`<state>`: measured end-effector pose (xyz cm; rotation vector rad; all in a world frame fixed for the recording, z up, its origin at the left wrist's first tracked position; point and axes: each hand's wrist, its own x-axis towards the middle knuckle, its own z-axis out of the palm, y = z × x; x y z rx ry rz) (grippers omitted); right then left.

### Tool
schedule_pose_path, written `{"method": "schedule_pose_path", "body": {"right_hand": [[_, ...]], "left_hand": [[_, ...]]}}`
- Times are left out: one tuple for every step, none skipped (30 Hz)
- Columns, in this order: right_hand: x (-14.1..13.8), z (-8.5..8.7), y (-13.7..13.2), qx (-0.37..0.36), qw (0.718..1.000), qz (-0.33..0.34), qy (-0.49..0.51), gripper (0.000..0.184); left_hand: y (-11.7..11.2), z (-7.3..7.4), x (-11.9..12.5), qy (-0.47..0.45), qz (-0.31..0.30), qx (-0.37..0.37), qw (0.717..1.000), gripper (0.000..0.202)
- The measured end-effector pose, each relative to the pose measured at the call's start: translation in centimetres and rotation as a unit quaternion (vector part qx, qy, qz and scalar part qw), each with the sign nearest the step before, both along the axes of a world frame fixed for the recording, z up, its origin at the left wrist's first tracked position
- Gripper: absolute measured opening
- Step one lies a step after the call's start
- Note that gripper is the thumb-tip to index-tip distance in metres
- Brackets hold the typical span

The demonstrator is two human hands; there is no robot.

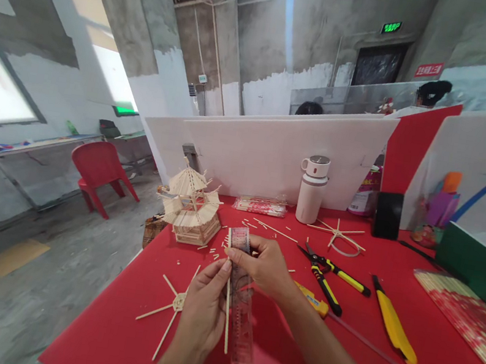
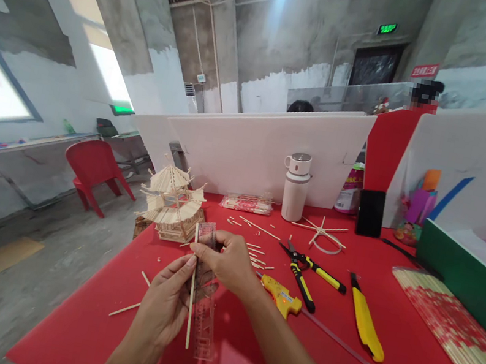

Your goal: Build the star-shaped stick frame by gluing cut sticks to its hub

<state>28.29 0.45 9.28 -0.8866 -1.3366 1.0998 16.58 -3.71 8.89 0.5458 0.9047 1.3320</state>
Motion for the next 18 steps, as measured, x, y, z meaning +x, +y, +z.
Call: {"method": "schedule_pose_path", "body": {"right_hand": [[-0.01, 0.01, 0.03, 0.0, 1.0, -0.001, -0.001, 0.022], [-0.01, 0.0, 0.06, 0.002, 1.0, -0.002, -0.002, 0.021], [0.0, -0.01, 0.09, 0.003, 1.0, -0.003, -0.001, 0.021], [0.01, -0.03, 0.13, 0.003, 1.0, -0.002, 0.0, 0.021], [0.02, -0.05, 0.16, 0.003, 1.0, -0.001, 0.001, 0.021], [0.03, -0.07, 0.18, 0.004, 1.0, 0.0, 0.001, 0.021], [0.05, -0.09, 0.18, 0.004, 1.0, 0.0, 0.001, 0.021], [0.06, -0.09, 0.18, 0.004, 1.0, 0.0, -0.001, 0.021], [0.07, -0.08, 0.16, 0.005, 1.0, -0.001, -0.003, 0.021], [0.08, -0.06, 0.14, 0.007, 1.0, -0.003, -0.006, 0.02], [0.07, -0.04, 0.12, 0.009, 1.0, -0.006, -0.008, 0.02], [0.06, -0.02, 0.09, 0.011, 1.0, -0.008, -0.01, 0.02], [0.05, -0.01, 0.07, 0.011, 1.0, -0.01, -0.011, 0.02], [0.03, -0.01, 0.06, 0.012, 1.0, -0.011, -0.011, 0.02], [0.02, -0.03, 0.06, 0.012, 1.0, -0.011, -0.009, 0.02], [0.0, -0.07, 0.07, 0.011, 1.0, -0.011, -0.006, 0.02], [-0.03, -0.12, 0.1, 0.009, 1.0, -0.011, -0.002, 0.021], [-0.05, -0.18, 0.12, 0.008, 1.0, -0.011, 0.003, 0.021]], "left_hand": [[0.04, -0.02, 0.0, -0.001, 0.001, 0.0, 1.0, 0.036], [0.08, -0.04, 0.0, -0.001, 0.001, 0.0, 1.0, 0.036], [0.12, -0.06, 0.0, -0.001, 0.001, 0.0, 1.0, 0.037], [0.14, -0.08, 0.0, -0.001, 0.0, -0.001, 1.0, 0.037], [0.16, -0.1, 0.0, -0.001, -0.001, -0.001, 1.0, 0.037], [0.17, -0.12, 0.0, 0.0, -0.001, -0.002, 1.0, 0.036], [0.18, -0.14, 0.0, 0.0, -0.002, -0.002, 1.0, 0.036], [0.19, -0.15, 0.0, 0.0, -0.001, -0.002, 1.0, 0.037], [0.2, -0.17, 0.0, -0.001, 0.0, -0.001, 1.0, 0.037], [0.21, -0.18, 0.01, -0.002, 0.002, 0.001, 1.0, 0.038], [0.22, -0.19, 0.02, -0.002, 0.002, 0.002, 1.0, 0.038], [0.23, -0.19, 0.03, -0.002, 0.001, 0.005, 1.0, 0.038], [0.24, -0.19, 0.04, -0.001, 0.001, 0.008, 1.0, 0.037], [0.25, -0.17, 0.07, 0.0, 0.0, 0.011, 1.0, 0.037], [0.26, -0.14, 0.09, 0.001, -0.002, 0.013, 1.0, 0.038], [0.27, -0.1, 0.13, 0.004, -0.004, 0.016, 1.0, 0.038], [0.27, -0.05, 0.16, 0.006, -0.006, 0.019, 1.0, 0.039], [0.28, 0.0, 0.19, 0.009, -0.007, 0.023, 1.0, 0.04]]}}
